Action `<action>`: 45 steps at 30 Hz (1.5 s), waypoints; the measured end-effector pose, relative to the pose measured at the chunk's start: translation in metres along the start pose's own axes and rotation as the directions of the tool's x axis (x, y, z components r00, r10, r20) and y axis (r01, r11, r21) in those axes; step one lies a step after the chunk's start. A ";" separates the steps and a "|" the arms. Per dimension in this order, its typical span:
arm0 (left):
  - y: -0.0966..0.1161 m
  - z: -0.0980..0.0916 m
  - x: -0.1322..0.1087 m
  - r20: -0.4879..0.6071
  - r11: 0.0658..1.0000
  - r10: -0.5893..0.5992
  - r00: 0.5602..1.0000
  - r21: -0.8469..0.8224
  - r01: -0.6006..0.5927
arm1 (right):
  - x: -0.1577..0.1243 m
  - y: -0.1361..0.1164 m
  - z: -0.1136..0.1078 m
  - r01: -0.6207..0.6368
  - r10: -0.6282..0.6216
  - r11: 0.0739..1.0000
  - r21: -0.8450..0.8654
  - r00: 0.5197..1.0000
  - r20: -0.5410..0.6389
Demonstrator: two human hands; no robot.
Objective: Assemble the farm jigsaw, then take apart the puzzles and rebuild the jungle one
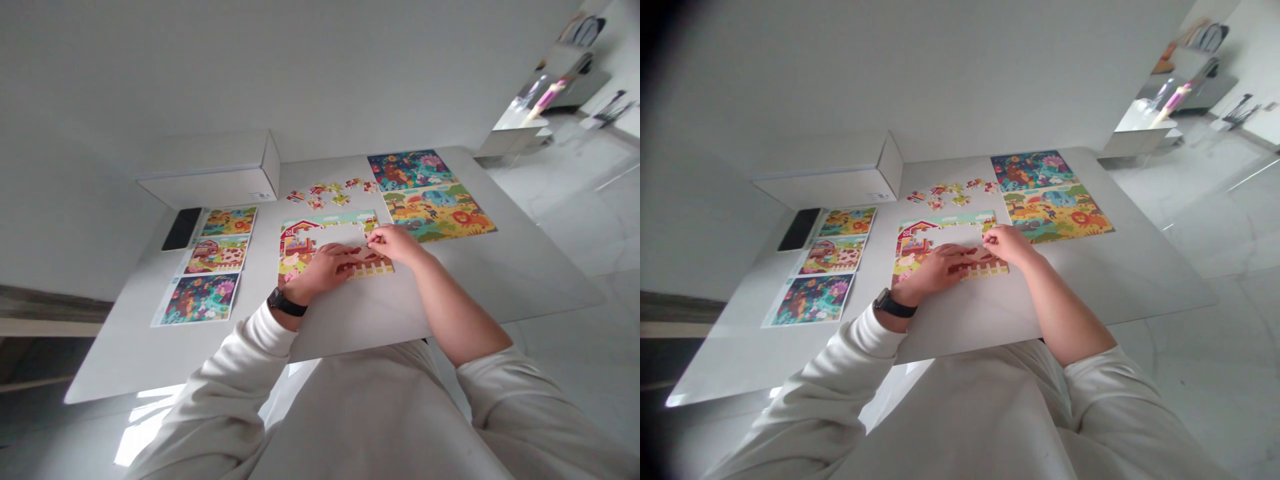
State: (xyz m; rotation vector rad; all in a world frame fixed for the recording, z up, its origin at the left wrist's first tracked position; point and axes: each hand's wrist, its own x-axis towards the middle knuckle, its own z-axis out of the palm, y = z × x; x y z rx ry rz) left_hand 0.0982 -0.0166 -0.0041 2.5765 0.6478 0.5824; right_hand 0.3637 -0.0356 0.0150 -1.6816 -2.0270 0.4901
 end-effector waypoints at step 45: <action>0.000 0.001 -0.001 0.021 0.999 -0.030 0.999 -0.012 0.030 | 0.001 -0.002 0.010 -0.006 0.008 0.999 -0.039 0.998 0.070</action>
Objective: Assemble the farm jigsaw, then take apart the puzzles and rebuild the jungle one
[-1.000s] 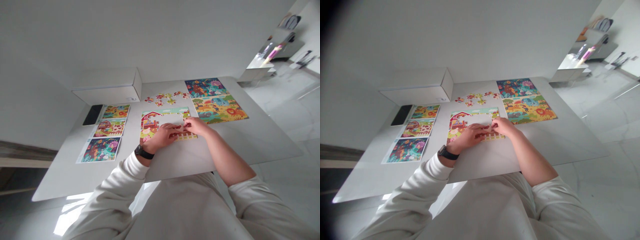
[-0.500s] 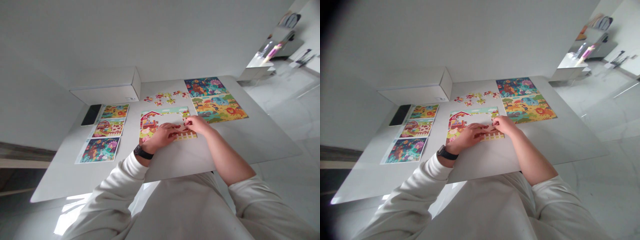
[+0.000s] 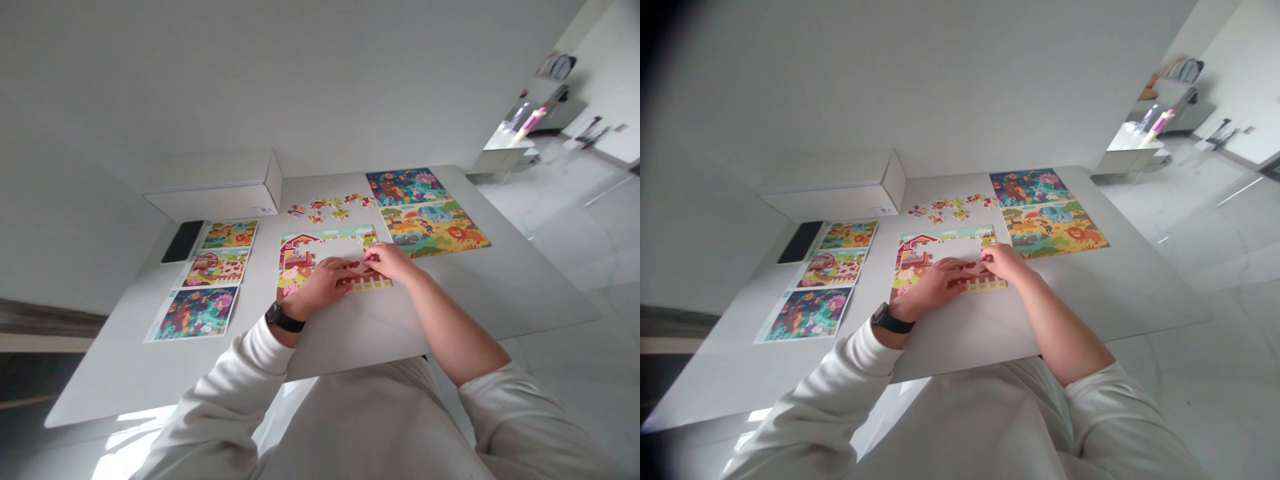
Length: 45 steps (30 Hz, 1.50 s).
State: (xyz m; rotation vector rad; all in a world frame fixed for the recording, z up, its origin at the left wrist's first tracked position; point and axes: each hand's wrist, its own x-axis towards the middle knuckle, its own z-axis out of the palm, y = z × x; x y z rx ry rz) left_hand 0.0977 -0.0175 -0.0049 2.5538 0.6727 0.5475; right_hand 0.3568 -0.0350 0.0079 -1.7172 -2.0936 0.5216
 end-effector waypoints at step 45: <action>-0.023 -0.023 0.008 0.154 -0.449 -0.612 0.775 -0.875 -0.181 | 0.204 0.099 -0.061 -0.231 0.249 0.934 -0.271 0.968 0.032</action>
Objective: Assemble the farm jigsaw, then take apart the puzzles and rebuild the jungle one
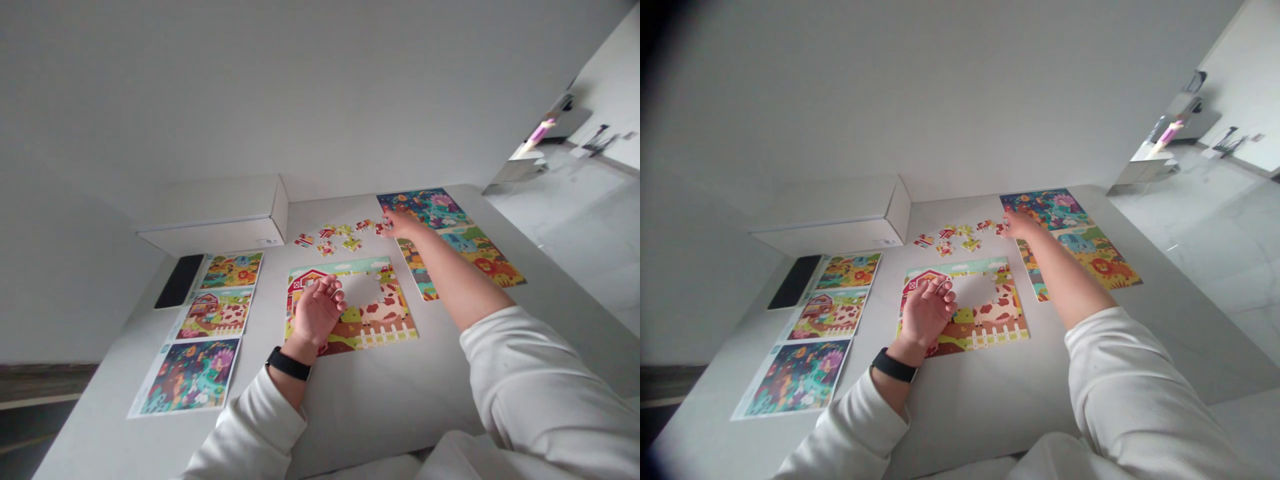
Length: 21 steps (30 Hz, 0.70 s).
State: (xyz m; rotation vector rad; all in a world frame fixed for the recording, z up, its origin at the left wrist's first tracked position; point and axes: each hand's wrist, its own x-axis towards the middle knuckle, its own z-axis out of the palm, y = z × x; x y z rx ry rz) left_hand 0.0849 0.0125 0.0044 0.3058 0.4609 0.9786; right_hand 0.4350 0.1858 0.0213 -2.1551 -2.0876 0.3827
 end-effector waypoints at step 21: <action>-0.007 0.003 0.003 0.109 0.922 0.078 0.991 0.369 -0.113 | -0.117 -0.023 0.016 0.095 0.104 0.516 0.851 0.979 -0.173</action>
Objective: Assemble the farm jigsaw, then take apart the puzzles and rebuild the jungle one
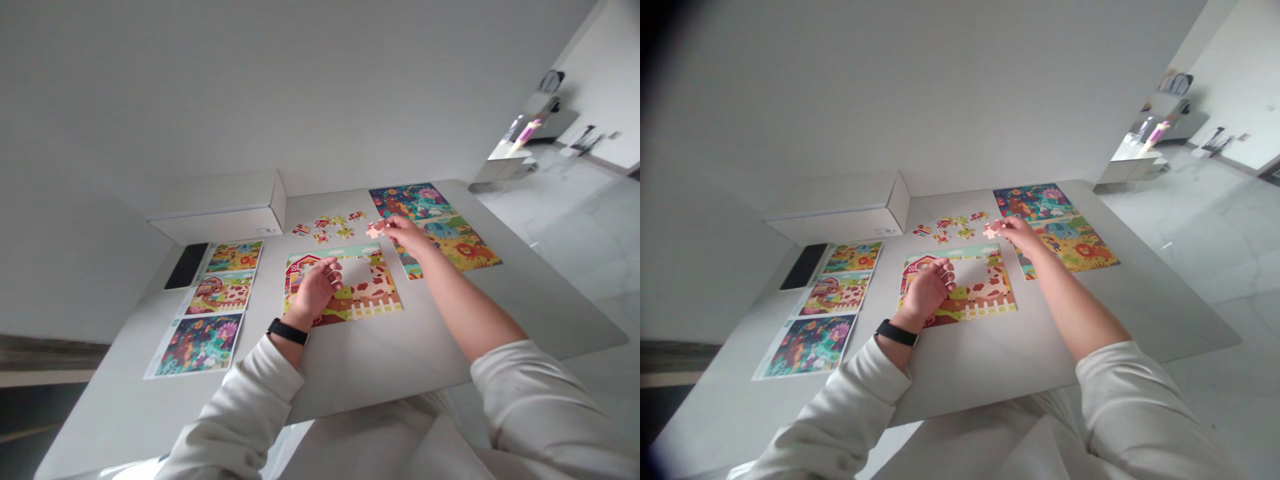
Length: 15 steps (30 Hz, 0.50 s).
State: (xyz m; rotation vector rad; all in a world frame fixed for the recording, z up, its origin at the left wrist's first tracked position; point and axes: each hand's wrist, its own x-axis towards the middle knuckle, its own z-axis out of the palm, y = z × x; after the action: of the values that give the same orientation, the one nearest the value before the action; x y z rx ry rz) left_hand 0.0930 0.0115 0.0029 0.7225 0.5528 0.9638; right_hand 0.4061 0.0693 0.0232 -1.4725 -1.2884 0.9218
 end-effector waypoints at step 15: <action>0.020 0.027 0.023 0.549 -0.314 0.338 0.765 0.832 -0.458 | -0.087 -0.009 0.044 -0.068 0.029 0.951 0.301 0.991 0.133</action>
State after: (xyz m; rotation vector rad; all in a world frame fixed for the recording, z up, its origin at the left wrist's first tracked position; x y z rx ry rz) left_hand 0.1120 0.0307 0.0332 2.6489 1.0000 0.9842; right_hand 0.3479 -0.0090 0.0165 -1.2235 -1.1436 1.2060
